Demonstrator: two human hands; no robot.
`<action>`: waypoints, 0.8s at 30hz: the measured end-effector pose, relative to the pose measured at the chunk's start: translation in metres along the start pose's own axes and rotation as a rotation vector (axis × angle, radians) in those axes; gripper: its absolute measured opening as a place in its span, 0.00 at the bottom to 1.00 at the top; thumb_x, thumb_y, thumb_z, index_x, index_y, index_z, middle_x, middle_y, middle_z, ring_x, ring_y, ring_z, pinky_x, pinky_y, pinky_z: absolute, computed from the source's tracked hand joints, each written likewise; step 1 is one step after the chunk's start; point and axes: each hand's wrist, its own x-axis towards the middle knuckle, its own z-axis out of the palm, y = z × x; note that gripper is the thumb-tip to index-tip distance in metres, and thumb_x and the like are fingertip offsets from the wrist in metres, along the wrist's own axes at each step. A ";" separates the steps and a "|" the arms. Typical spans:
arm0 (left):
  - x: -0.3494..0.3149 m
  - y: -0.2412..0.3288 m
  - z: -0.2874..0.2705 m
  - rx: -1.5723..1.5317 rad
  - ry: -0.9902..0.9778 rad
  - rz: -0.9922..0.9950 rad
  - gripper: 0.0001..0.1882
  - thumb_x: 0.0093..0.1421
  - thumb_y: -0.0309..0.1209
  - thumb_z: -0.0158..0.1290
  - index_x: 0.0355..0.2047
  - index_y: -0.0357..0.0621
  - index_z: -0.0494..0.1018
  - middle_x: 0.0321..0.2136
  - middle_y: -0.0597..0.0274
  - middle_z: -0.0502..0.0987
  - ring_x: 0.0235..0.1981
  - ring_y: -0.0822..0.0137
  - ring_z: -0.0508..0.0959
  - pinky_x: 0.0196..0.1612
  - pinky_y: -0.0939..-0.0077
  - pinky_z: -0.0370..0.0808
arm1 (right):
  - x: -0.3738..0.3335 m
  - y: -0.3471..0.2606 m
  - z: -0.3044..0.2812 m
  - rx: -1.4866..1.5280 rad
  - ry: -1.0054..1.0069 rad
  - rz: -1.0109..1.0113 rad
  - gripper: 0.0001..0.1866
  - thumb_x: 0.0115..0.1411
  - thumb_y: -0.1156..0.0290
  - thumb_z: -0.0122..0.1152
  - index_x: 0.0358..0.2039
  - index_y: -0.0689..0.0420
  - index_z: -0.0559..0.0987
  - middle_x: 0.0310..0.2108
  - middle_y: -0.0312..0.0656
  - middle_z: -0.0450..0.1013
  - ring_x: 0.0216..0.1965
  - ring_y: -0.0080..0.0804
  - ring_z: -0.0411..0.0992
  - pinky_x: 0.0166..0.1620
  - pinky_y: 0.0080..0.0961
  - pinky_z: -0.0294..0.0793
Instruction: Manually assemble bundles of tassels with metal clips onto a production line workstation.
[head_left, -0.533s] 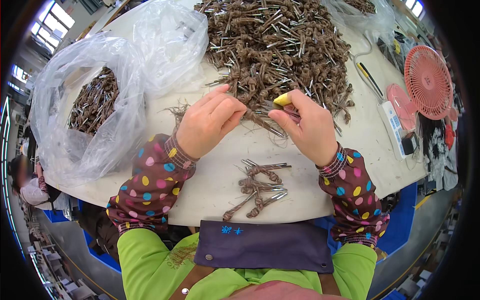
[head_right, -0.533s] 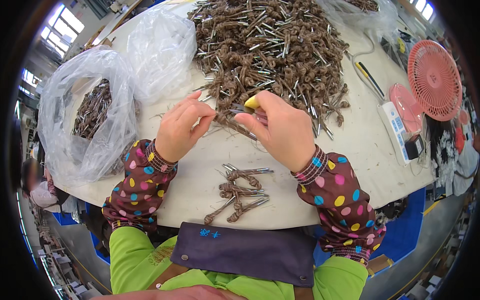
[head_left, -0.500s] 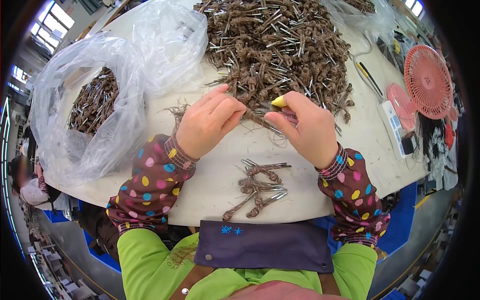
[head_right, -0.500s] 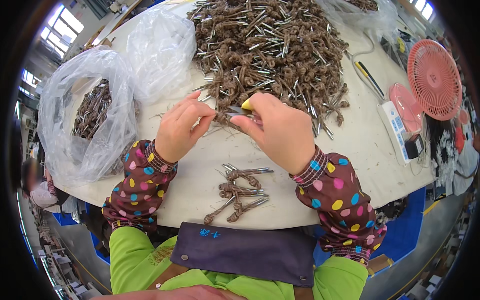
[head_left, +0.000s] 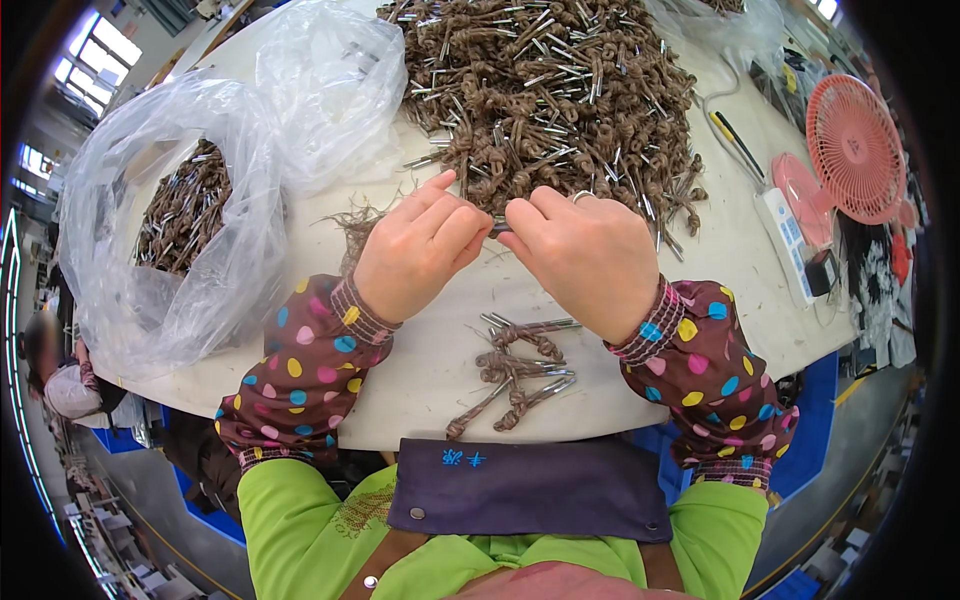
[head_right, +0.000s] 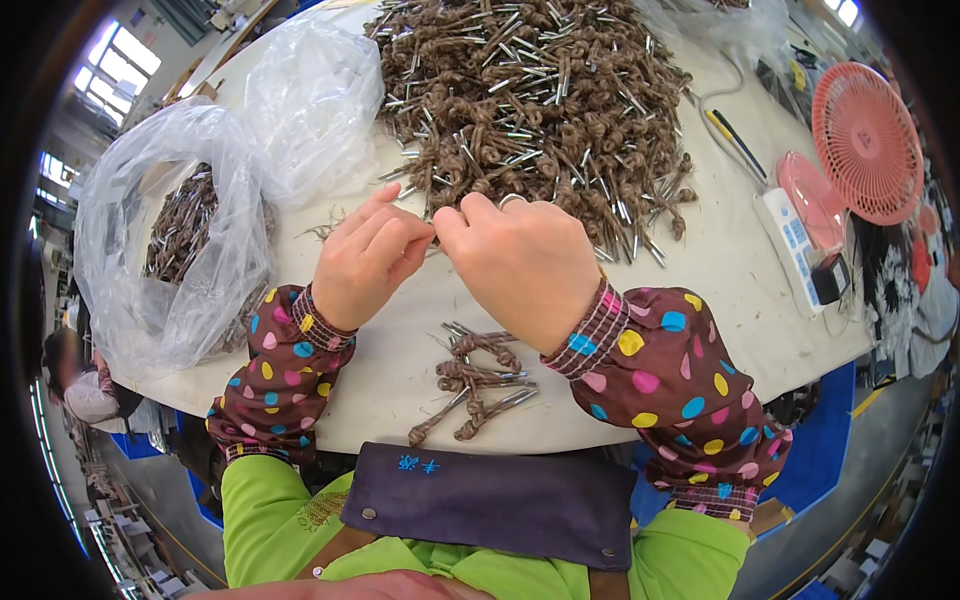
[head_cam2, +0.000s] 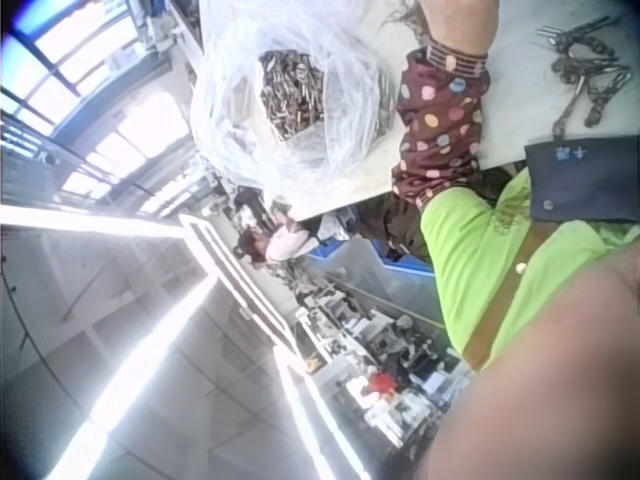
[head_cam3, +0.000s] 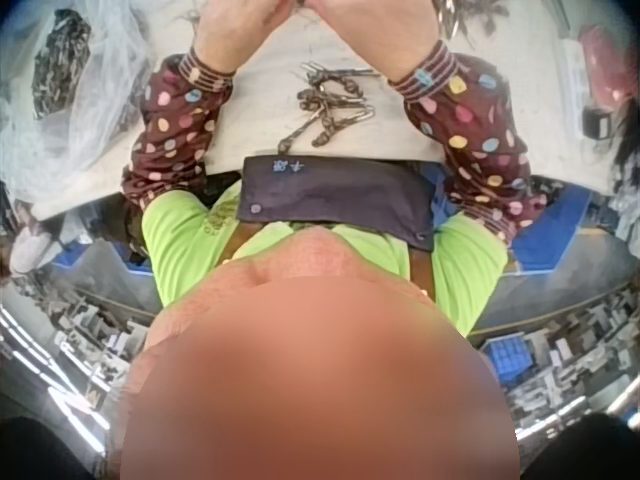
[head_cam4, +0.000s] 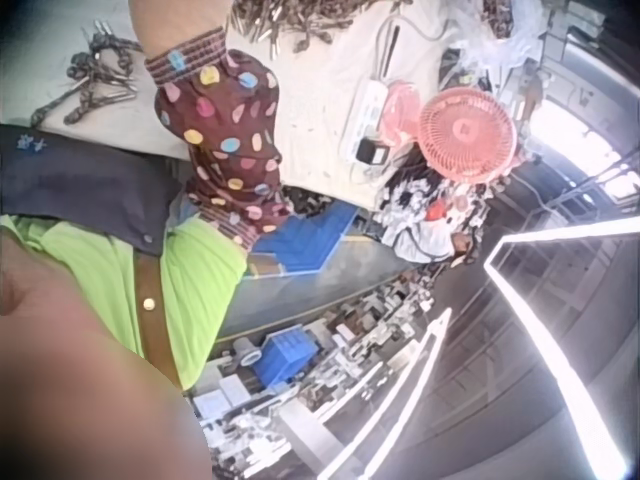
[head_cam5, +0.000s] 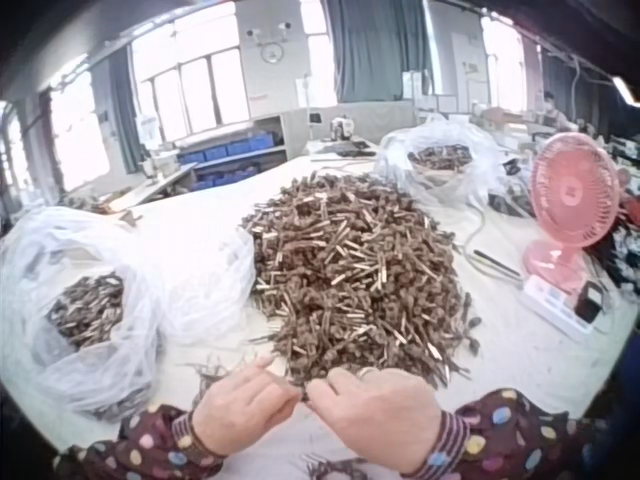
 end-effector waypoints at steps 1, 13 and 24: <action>0.001 0.001 0.000 0.000 -0.001 0.013 0.07 0.50 0.24 0.58 0.26 0.43 0.69 0.22 0.63 0.70 0.29 0.62 0.75 0.48 0.66 0.75 | 0.001 0.001 0.000 -0.037 -0.021 -0.023 0.11 0.49 0.63 0.63 0.23 0.51 0.70 0.19 0.33 0.64 0.19 0.30 0.69 0.22 0.26 0.66; -0.009 -0.013 0.008 -0.629 0.091 -0.756 0.05 0.56 0.24 0.53 0.31 0.37 0.70 0.26 0.60 0.76 0.28 0.68 0.77 0.35 0.78 0.73 | -0.020 0.027 0.021 1.012 -0.019 0.529 0.18 0.51 0.62 0.67 0.35 0.61 0.74 0.25 0.38 0.73 0.25 0.22 0.70 0.30 0.18 0.69; 0.011 0.010 -0.013 -0.099 -0.209 -0.145 0.20 0.49 0.21 0.55 0.45 0.46 0.73 0.38 0.62 0.75 0.37 0.63 0.73 0.42 0.71 0.68 | -0.012 0.034 0.008 1.092 -0.205 0.582 0.11 0.54 0.75 0.64 0.35 0.62 0.72 0.25 0.26 0.66 0.25 0.07 0.59 0.27 0.07 0.58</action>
